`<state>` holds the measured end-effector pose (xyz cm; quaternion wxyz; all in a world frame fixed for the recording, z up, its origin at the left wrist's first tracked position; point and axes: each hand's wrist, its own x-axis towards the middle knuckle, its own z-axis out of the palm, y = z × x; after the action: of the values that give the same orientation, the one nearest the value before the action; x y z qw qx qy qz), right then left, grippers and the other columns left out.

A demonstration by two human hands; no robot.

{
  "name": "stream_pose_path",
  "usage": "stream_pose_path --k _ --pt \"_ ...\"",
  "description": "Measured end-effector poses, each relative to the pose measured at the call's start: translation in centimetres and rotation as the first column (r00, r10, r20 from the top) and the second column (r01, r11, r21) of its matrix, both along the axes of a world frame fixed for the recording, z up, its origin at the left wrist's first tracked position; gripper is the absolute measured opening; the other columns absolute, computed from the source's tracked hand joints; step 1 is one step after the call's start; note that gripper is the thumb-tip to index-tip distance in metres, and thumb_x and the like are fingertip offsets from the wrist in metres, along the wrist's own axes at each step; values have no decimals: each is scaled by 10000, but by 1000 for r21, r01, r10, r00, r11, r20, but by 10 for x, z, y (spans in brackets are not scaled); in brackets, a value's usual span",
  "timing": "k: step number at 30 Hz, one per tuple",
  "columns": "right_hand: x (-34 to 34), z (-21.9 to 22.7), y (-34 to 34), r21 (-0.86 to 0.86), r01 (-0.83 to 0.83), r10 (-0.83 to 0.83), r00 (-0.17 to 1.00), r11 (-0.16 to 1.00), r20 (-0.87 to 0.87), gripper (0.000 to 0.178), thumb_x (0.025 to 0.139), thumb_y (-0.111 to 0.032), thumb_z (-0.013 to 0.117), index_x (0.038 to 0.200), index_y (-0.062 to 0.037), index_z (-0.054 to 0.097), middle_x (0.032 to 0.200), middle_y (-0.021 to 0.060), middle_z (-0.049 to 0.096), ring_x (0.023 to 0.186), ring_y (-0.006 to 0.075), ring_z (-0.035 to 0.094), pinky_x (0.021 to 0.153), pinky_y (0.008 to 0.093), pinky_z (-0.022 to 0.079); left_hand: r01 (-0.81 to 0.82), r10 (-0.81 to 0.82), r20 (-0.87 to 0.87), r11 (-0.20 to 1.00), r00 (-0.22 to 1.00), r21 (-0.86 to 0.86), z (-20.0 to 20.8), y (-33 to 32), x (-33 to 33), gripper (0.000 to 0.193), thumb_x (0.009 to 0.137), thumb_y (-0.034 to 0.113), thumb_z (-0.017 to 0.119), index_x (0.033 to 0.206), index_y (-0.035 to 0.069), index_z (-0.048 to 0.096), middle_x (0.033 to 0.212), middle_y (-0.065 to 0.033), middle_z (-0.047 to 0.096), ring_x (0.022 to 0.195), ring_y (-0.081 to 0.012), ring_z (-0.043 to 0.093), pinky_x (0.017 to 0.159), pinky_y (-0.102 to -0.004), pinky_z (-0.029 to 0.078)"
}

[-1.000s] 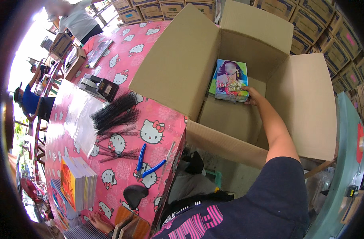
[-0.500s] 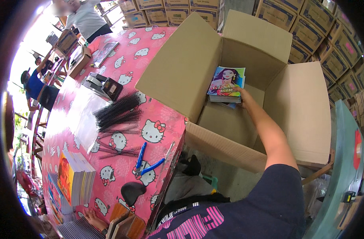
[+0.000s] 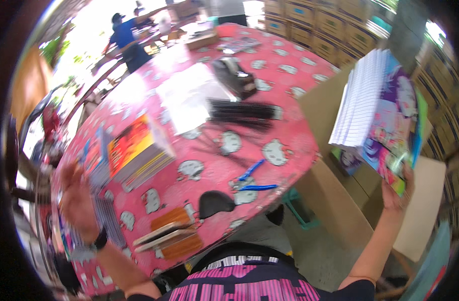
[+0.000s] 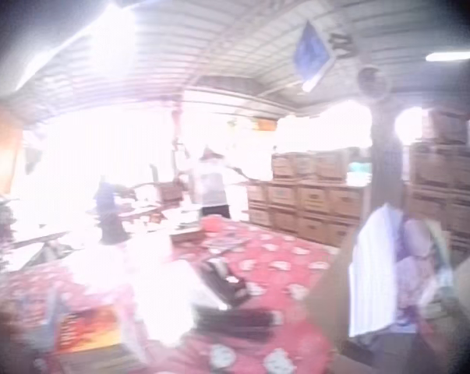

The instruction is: The person manually threads a plastic spiral coil through the holes of notebook pages, trims the excess coil length using pliers, and places the finished notebooks into a cardboard box.

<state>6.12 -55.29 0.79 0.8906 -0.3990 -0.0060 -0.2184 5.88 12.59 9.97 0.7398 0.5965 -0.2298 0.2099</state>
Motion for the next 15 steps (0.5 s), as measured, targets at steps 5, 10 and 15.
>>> stream_pose_path --k 5,10,15 --pt "43 52 108 73 -244 230 959 967 165 521 793 -211 666 1218 41 499 1168 151 595 1091 259 577 985 400 439 493 -497 -543 854 677 -167 28 -114 62 890 870 645 440 1439 -3 220 1413 -197 385 1220 -294 483 986 -422 412" --pt "99 90 272 -179 -702 713 702 689 -11 552 773 -216 677 1229 23 479 1158 141 587 1041 253 591 922 405 476 421 -614 -462 783 640 -458 13 -100 73 975 804 730 474 1419 6 256 1263 -189 525 1088 -243 568 880 -366 494" --pt "113 87 376 -501 -686 708 681 528 -186 659 732 -177 763 1223 75 403 1101 133 577 942 183 604 829 308 503 207 -462 -447 835 766 -510 -24 -50 65 682 888 568 488 1243 -14 479 1169 -183 600 1018 -278 629 849 -439 531"
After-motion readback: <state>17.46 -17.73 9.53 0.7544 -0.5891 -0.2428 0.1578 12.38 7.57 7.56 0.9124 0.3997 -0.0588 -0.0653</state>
